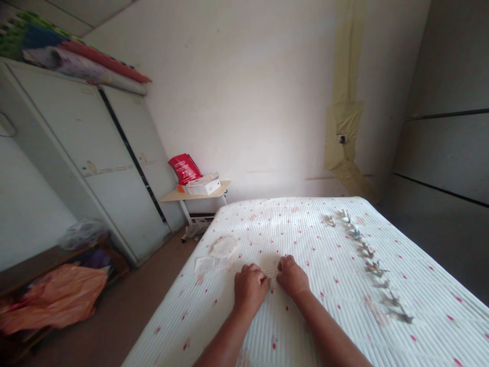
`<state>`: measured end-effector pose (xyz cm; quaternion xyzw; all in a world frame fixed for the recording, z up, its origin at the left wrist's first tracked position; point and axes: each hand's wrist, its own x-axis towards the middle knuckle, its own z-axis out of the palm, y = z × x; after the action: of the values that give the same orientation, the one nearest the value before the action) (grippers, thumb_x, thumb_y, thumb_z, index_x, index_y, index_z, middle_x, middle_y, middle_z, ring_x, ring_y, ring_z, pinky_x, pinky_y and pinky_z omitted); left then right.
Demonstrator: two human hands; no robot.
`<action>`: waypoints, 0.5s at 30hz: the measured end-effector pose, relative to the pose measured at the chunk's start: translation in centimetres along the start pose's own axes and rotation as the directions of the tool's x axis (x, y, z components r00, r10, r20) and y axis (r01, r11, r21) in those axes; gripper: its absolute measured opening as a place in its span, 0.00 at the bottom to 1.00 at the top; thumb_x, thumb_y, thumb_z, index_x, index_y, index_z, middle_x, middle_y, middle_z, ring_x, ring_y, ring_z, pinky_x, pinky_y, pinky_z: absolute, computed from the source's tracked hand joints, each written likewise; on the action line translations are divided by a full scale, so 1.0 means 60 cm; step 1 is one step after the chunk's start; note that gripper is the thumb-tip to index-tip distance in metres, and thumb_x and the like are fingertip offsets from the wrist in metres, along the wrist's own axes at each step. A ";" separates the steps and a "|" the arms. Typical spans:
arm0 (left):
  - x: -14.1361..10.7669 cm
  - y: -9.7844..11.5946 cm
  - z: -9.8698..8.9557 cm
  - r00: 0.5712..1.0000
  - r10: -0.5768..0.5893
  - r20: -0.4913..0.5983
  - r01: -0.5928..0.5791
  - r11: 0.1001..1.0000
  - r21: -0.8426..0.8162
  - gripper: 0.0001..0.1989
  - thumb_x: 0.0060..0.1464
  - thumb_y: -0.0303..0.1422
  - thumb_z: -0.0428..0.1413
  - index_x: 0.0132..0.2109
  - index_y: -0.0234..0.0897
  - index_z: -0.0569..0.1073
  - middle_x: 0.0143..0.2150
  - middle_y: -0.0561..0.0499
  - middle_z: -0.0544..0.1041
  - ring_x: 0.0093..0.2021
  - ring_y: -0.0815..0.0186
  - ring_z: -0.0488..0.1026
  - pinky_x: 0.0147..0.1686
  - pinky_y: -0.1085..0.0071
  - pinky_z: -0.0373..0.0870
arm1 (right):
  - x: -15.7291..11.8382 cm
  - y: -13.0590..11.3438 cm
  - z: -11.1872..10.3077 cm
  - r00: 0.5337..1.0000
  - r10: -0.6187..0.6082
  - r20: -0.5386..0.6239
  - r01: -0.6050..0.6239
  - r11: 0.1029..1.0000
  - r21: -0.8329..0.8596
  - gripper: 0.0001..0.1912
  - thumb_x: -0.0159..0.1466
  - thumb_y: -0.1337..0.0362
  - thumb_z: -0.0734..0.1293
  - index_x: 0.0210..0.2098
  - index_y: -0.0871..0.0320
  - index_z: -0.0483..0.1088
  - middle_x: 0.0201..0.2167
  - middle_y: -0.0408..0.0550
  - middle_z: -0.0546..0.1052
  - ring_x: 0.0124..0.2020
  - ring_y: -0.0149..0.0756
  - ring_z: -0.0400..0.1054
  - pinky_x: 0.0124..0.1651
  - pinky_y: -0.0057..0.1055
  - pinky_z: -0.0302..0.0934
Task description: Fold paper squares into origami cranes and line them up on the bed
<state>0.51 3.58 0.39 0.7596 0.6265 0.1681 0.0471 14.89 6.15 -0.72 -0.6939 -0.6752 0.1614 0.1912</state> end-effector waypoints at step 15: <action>0.016 0.011 0.011 0.975 -0.218 -0.032 0.216 0.975 -0.057 0.08 0.43 0.37 0.58 0.33 0.40 0.73 0.38 0.51 0.72 0.45 0.59 0.66 0.42 0.64 0.57 | 0.001 0.002 -0.005 1.000 -0.020 0.012 0.019 0.999 0.043 0.09 0.50 0.76 0.61 0.30 0.61 0.67 0.34 0.47 0.69 0.34 0.31 0.65 0.32 0.24 0.51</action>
<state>1.49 4.46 0.14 0.6819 0.7018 0.1927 0.0735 15.12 6.20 -0.52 -0.6820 -0.6796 0.1781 0.2033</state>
